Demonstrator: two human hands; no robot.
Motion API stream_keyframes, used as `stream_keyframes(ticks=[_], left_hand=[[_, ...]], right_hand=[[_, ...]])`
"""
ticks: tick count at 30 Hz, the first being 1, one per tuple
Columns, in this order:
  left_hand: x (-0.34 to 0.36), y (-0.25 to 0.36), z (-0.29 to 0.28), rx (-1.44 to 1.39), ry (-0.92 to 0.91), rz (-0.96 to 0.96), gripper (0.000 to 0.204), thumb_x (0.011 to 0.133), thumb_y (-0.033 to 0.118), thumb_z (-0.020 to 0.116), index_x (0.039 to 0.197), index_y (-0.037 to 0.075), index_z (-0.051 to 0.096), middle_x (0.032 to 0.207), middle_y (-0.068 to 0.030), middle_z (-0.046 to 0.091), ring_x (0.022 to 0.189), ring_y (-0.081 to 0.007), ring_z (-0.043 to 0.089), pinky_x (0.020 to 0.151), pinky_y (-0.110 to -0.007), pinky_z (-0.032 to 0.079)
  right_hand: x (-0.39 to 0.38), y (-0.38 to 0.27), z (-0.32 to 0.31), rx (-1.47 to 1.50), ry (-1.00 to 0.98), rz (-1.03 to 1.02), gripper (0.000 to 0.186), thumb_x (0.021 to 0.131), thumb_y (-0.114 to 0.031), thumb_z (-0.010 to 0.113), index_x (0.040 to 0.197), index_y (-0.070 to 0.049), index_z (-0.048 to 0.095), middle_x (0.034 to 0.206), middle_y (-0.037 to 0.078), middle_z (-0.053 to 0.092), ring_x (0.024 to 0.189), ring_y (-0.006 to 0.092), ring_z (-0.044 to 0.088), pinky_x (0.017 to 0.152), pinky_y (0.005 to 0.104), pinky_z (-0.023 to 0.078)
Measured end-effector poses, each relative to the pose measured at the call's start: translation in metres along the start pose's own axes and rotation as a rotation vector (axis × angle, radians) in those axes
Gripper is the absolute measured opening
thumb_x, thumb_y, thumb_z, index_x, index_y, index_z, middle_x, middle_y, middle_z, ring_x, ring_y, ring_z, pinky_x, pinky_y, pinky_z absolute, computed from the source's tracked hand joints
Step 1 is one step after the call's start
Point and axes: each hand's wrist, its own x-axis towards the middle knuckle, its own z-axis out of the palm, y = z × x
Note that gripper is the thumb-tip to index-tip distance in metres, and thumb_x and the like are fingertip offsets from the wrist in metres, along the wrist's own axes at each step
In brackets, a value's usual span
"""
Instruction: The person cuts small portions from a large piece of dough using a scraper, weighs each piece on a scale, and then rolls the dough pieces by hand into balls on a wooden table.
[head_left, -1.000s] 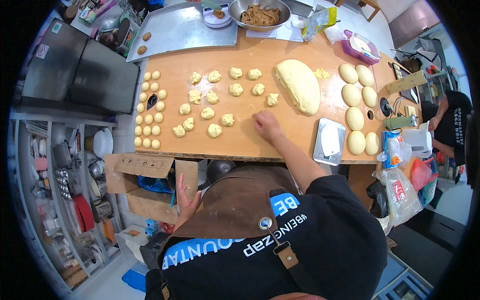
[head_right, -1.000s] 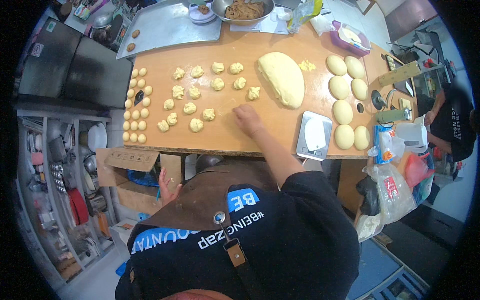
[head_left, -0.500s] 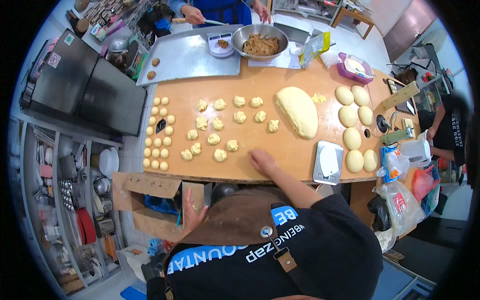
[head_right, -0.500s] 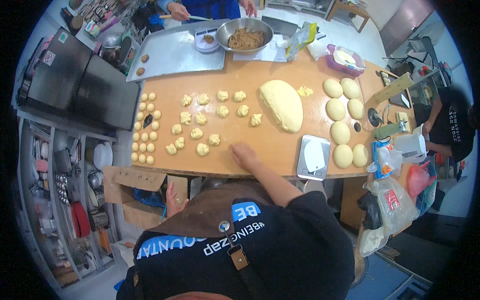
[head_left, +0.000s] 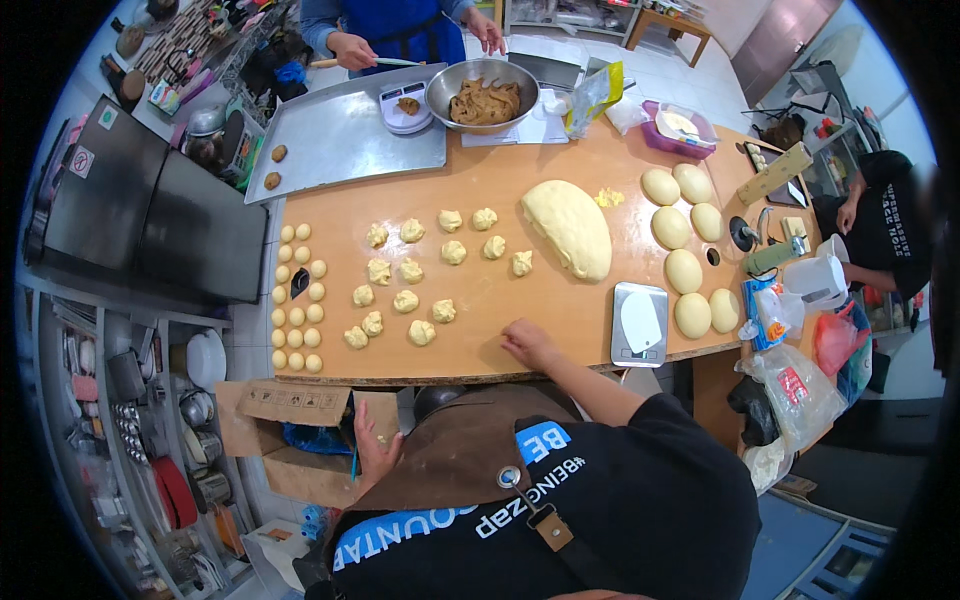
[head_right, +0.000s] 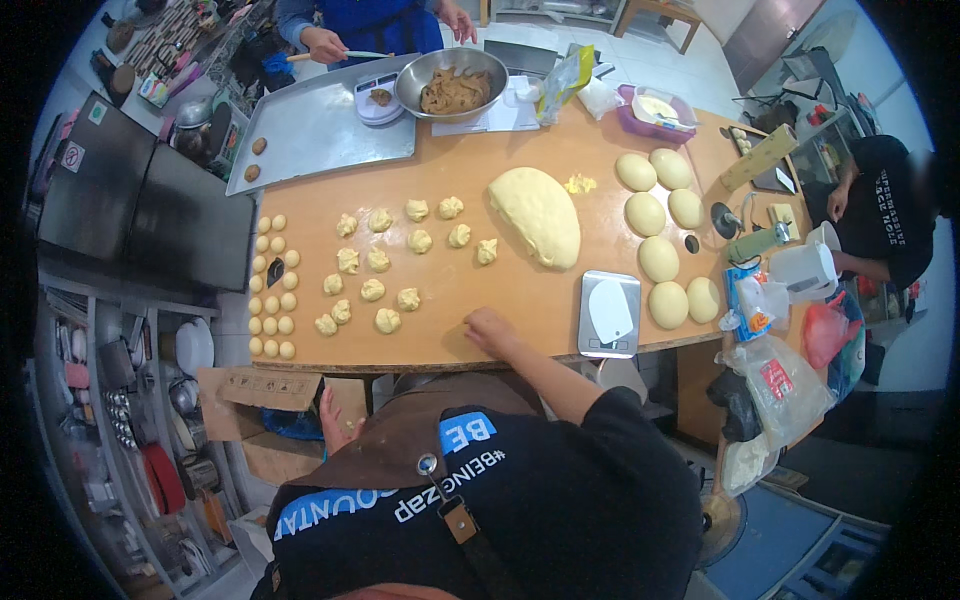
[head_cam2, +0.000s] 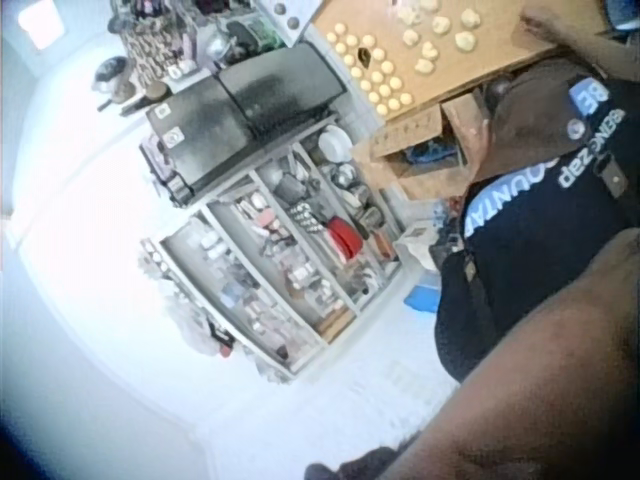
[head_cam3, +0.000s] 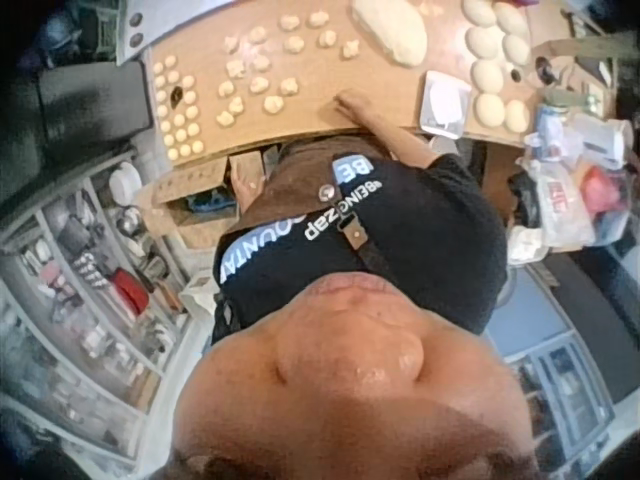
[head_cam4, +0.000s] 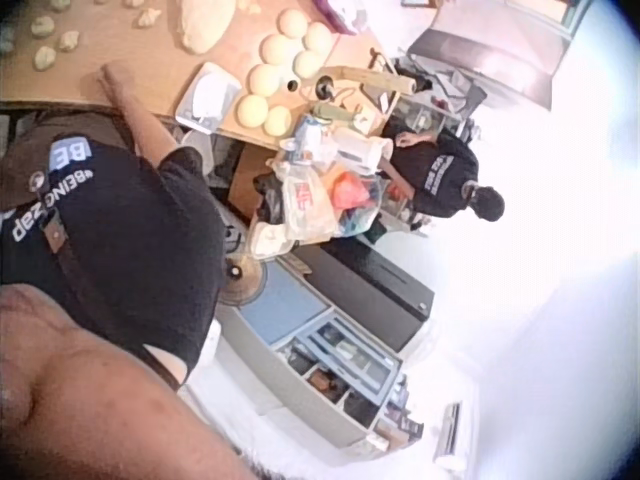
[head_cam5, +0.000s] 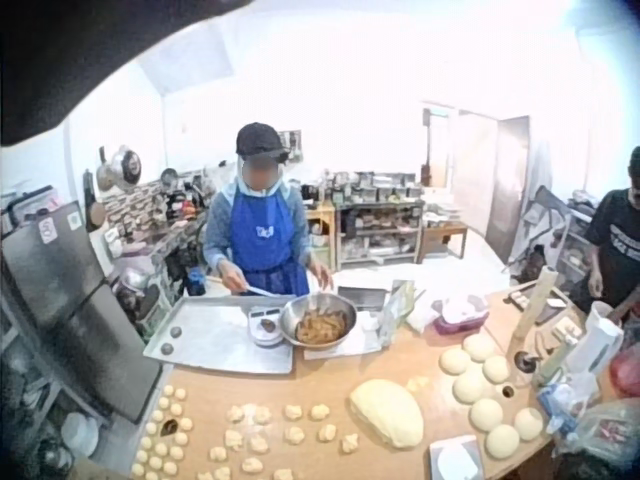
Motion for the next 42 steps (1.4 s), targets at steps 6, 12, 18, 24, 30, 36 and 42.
stream_keyframes(ticks=[6, 12, 18, 24, 30, 36, 42], left_hand=[[-0.003, -0.001, 0.007, -0.098, 0.002, -0.102, 0.085, 0.078, 0.017, 0.070, 0.144, 0.003, 0.018, 0.147, -0.0192, 0.024, 0.133, -0.0339, 0.030, 0.100, -0.047, 0.036], [-0.003, -0.014, 0.007, -0.084, 0.004, -0.019, 0.086, 0.078, 0.017, 0.071, 0.144, 0.003, 0.017, 0.147, -0.0182, 0.023, 0.134, -0.0341, 0.029, 0.101, -0.048, 0.035], [-0.008, -0.014, 0.013, -0.126, -0.008, -0.104, 0.087, 0.077, 0.016, 0.071, 0.144, 0.003, 0.017, 0.147, -0.0174, 0.023, 0.134, -0.0334, 0.029, 0.102, -0.048, 0.035], [0.000, -0.007, 0.007, -0.085, -0.027, -0.110, 0.087, 0.075, 0.013, 0.071, 0.144, 0.002, 0.018, 0.148, -0.0172, 0.023, 0.134, -0.0331, 0.029, 0.102, -0.047, 0.034], [0.000, -0.016, 0.010, -0.112, -0.054, -0.088, 0.087, 0.075, 0.013, 0.071, 0.143, 0.002, 0.018, 0.147, -0.0181, 0.023, 0.134, -0.0339, 0.028, 0.103, -0.048, 0.033], [0.010, -0.014, 0.010, -0.073, -0.118, -0.097, 0.086, 0.076, 0.014, 0.070, 0.143, 0.002, 0.017, 0.147, -0.0181, 0.023, 0.135, -0.0342, 0.028, 0.104, -0.048, 0.032], [0.005, -0.008, 0.009, -0.110, -0.125, -0.149, 0.089, 0.074, 0.011, 0.072, 0.143, 0.002, 0.016, 0.148, -0.0176, 0.022, 0.134, -0.0342, 0.028, 0.104, -0.048, 0.033]], right_hand=[[0.044, 0.003, -0.006, -0.097, 0.204, 0.052, 0.024, 0.074, -0.012, 0.071, 0.093, -0.004, 0.057, 0.078, 0.013, 0.057, 0.077, 0.0310, 0.057, 0.067, 0.0387, 0.047], [0.002, -0.002, -0.007, 0.005, -0.075, 0.039, 0.021, 0.077, -0.013, 0.068, 0.092, -0.006, 0.054, 0.083, 0.015, 0.056, 0.084, 0.0331, 0.056, 0.074, 0.0425, 0.046], [0.044, -0.010, -0.011, -0.055, 0.145, 0.008, 0.021, 0.078, -0.015, 0.069, 0.089, -0.005, 0.054, 0.080, 0.014, 0.056, 0.080, 0.0326, 0.055, 0.072, 0.0412, 0.045], [0.001, -0.001, -0.010, 0.028, 0.076, -0.007, 0.022, 0.075, -0.014, 0.071, 0.089, -0.006, 0.055, 0.080, 0.011, 0.055, 0.079, 0.0312, 0.055, 0.070, 0.0399, 0.046], [0.034, -0.005, 0.005, -0.125, 0.121, 0.041, 0.021, 0.076, -0.012, 0.070, 0.089, -0.007, 0.055, 0.078, 0.012, 0.053, 0.079, 0.0317, 0.053, 0.072, 0.0401, 0.045], [-0.002, 0.000, -0.026, -0.074, 0.096, 0.008, 0.024, 0.076, -0.016, 0.071, 0.088, -0.006, 0.053, 0.082, 0.011, 0.055, 0.078, 0.0318, 0.054, 0.072, 0.0394, 0.046], [0.025, -0.015, 0.002, -0.083, 0.145, -0.018, 0.025, 0.076, -0.019, 0.071, 0.087, -0.006, 0.053, 0.084, 0.013, 0.054, 0.082, 0.0316, 0.053, 0.072, 0.0413, 0.045]])
